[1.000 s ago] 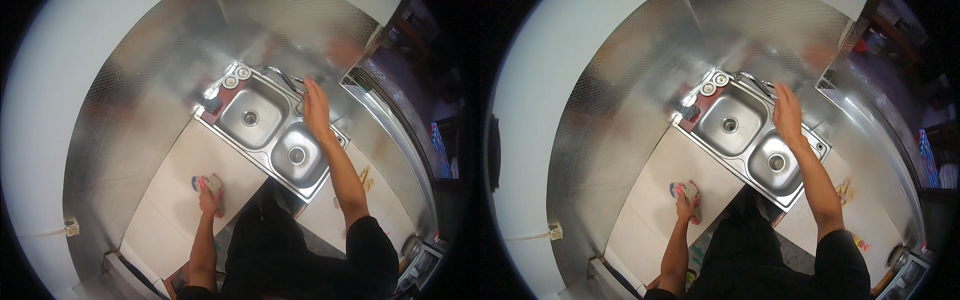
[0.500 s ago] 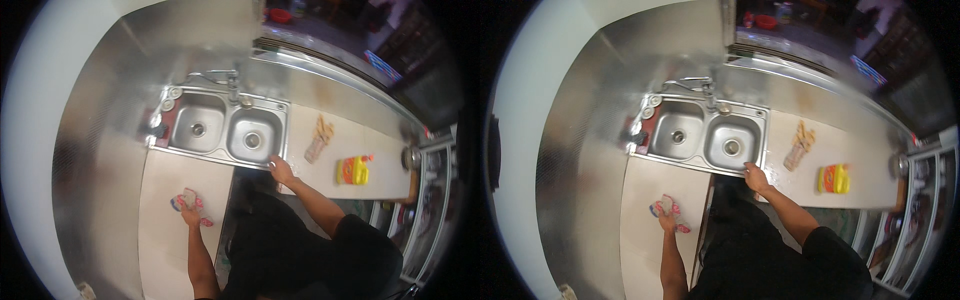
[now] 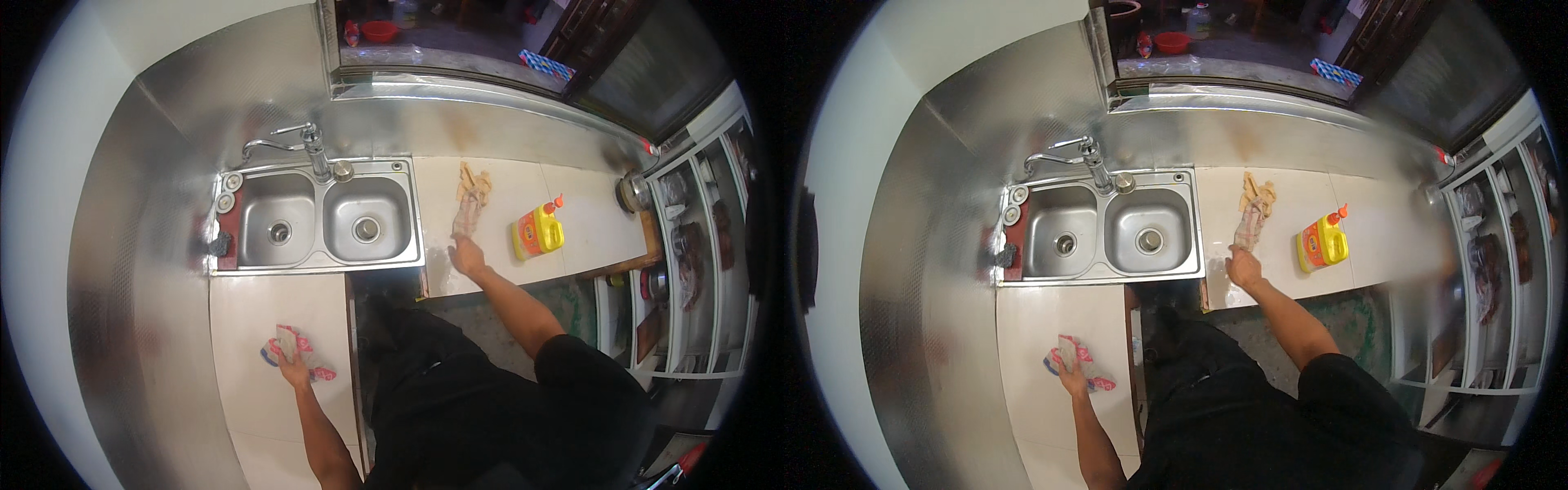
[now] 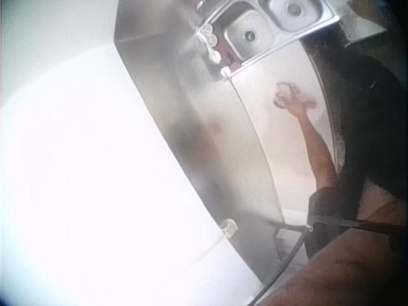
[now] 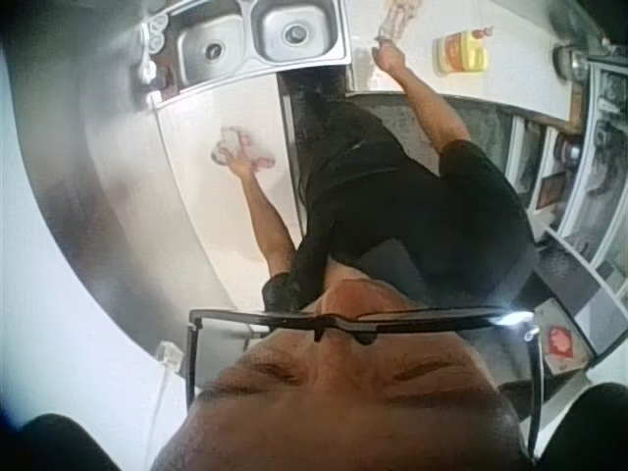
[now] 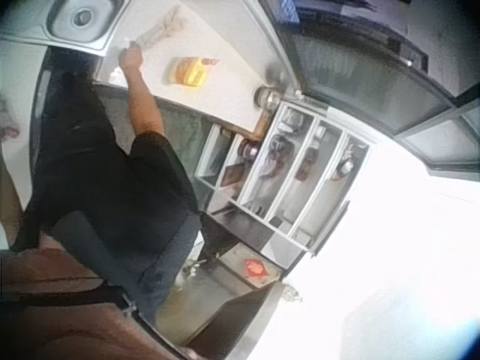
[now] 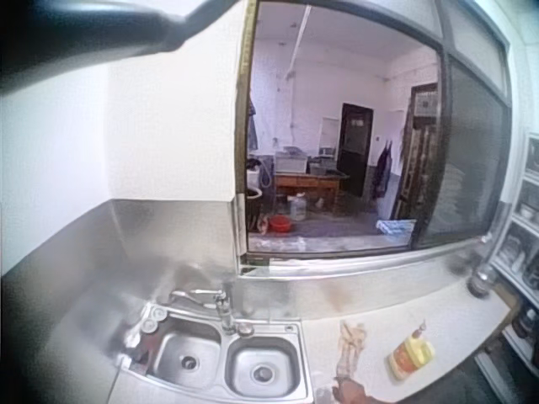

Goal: The person cleans a stainless steel double-basin kitchen sink using a cloth and a sponge. They wipe the sink basins, the faucet, and the surrounding backsplash. The person removes the drain strainers, disposes of the collected debris into a trash bin, and then rinses and re-installs the strainers.

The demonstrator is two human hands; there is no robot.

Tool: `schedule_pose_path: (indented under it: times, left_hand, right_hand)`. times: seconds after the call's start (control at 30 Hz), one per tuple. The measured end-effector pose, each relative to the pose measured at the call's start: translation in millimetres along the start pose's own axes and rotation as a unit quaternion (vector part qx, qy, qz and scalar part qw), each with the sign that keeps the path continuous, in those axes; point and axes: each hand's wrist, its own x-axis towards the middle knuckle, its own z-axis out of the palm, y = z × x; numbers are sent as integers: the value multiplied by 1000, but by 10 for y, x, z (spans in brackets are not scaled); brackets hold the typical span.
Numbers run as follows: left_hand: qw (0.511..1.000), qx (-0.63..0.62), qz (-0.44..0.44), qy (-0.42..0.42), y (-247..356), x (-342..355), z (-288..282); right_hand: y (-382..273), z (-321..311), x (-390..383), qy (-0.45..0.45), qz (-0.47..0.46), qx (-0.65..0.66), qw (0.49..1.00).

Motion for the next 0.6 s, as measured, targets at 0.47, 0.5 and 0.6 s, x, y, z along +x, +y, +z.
schedule_pose_path:
  times: [0.47, 0.5, 0.6]
  left_hand:
    - [984, 86, -108, -116, 222, 111, -335]
    - [984, 138, -76, -78, 62, 111, -497]
    - [984, 102, -101, -101, 433, 106, -10]
  right_hand:
    - [1026, 460, 1206, -3, 198, 44, 979]
    - [1027, 545, 1263, 16, 186, 97, 978]
    - [1690, 382, 1340, 219, 186, 144, 947]
